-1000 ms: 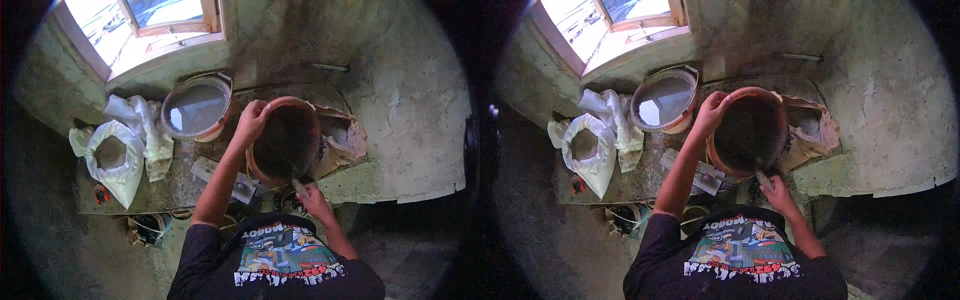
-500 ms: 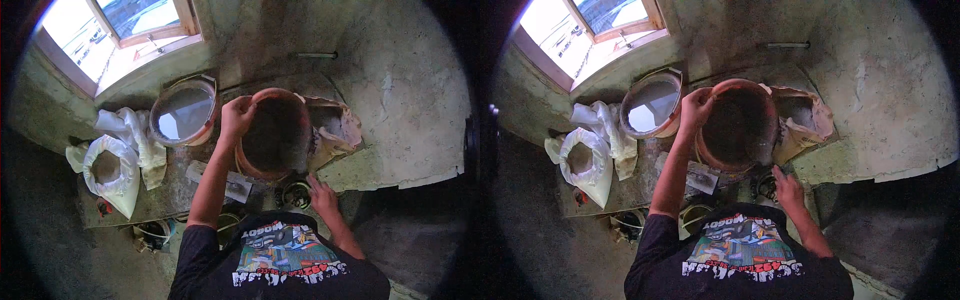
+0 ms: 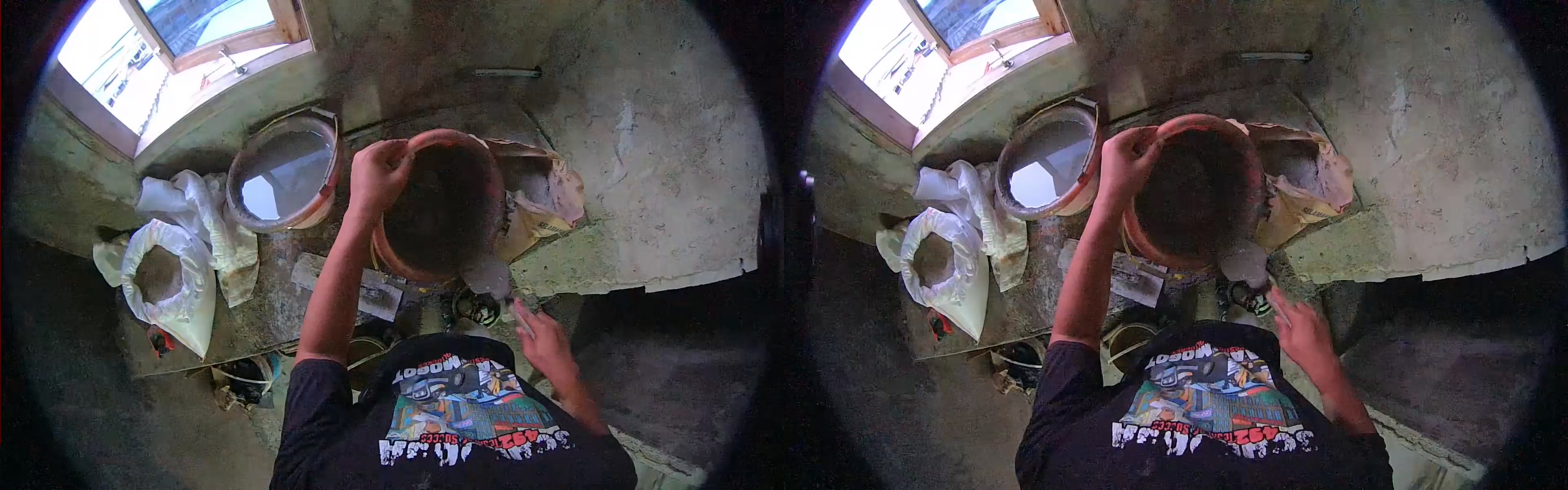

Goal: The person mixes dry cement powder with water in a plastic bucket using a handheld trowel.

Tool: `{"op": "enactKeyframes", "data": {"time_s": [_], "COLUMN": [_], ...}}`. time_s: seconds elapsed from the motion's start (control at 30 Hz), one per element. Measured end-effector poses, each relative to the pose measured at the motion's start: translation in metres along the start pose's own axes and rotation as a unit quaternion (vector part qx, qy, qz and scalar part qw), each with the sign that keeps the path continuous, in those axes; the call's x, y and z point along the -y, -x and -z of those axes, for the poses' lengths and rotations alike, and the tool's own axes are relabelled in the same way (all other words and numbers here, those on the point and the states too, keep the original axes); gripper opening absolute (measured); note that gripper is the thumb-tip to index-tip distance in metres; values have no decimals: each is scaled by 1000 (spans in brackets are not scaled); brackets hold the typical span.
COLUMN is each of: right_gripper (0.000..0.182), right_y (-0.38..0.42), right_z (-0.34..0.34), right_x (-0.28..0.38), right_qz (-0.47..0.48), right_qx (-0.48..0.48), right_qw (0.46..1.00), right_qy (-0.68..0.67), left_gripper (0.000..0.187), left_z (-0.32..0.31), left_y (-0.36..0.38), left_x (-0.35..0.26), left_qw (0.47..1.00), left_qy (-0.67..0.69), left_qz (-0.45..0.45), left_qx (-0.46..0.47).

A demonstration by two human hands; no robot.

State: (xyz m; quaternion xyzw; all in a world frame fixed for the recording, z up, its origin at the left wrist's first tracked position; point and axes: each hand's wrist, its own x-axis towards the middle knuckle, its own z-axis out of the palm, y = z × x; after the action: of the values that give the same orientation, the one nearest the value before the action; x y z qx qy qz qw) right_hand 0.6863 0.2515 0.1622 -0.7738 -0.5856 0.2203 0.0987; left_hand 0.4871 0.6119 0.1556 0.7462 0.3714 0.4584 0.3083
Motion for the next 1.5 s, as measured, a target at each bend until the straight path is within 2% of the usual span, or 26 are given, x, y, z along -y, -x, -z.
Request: {"op": "enactKeyframes", "data": {"time_s": [0.13, 0.2, 0.23, 0.3, 0.33, 0.37, 0.4, 0.43, 0.5, 0.63, 0.7, 0.73, 0.83, 0.97, 1.07, 1.13, 1.27, 1.37, 1.43, 1.47, 1.5], "right_gripper": [57, 57, 57, 46, 46, 40, 37, 37, 29, 27, 23, 21, 21, 22, 24, 25, 25, 25, 31, 31, 33], "right_y": [8, 12, 11, 4, 1, -8, -19, -33, -63, -118, -138, -140, -133, -116, -96, -79, -46, -25, -18, -17, -19], "right_z": [23, 25, 19, 9, 12, 18, 25, 30, 41, 35, 35, 39, 51, 70, 87, 97, 114, 115, 111, 111, 112], "right_x": [4, -13, -23, -34, -33, -30, -23, -18, -11, -29, -35, -34, -33, -49, -52, -52, -54, -54, -58, -56, -44], "right_qz": [-3, 82, 85, 52, 52, -25, -100, -100, -104, -107, -164, -165, -176, -187, -224, -254, -283, -269, -193, -193, -156], "right_qx": [12, -13, -14, -30, -27, 39, 102, 101, 143, 198, 240, 241, 243, 268, 261, 241, 230, 210, 183, 183, 151], "right_qw": [1000, 995, 995, 967, 968, 903, 794, 794, 852, 855, 818, 824, 844, 842, 845, 850, 848, 854, 879, 878, 923], "right_qy": [-19, -53, -53, -246, -244, -428, -591, -592, -492, -467, -497, -485, -444, -429, -409, -394, -384, -392, -395, -397, -318], "left_gripper": [29, 29, 30, 30, 30, 30, 30, 29, 29, 28, 28, 28, 28, 26, 27, 27, 28, 29, 28, 28, 28], "left_z": [1, 7, 9, 10, 10, 10, 10, 10, 13, 14, 12, 10, 6, 7, 3, 2, 1, 1, 2, 1, -1], "left_y": [0, -2, -3, -5, -3, -1, 1, 2, -1, -7, -6, -3, 2, 9, 11, 11, 13, 13, 13, 14, 15], "left_x": [7, 12, 15, 25, 30, 33, 29, 25, 16, 20, 14, 9, 0, -6, -4, -8, -7, -2, -3, -6, -11], "left_qw": [1000, 1000, 1000, 999, 999, 999, 999, 999, 1000, 995, 996, 996, 994, 995, 996, 993, 994, 994, 994, 994, 994], "left_qy": [1, -11, -21, -18, -15, -15, -18, -21, -19, -36, -40, -40, -59, -67, -43, -87, -41, -44, -49, -50, -60], "left_qz": [-9, 5, 17, 15, 16, 16, 8, 1, -21, -87, -75, -63, -81, -68, -70, -70, -94, -100, -96, -97, -87], "left_qx": [-5, -5, -1, -25, -43, -44, -36, -28, -11, 18, 33, 54, 33, 43, 25, 39, 25, 7, 20, 22, 20]}}
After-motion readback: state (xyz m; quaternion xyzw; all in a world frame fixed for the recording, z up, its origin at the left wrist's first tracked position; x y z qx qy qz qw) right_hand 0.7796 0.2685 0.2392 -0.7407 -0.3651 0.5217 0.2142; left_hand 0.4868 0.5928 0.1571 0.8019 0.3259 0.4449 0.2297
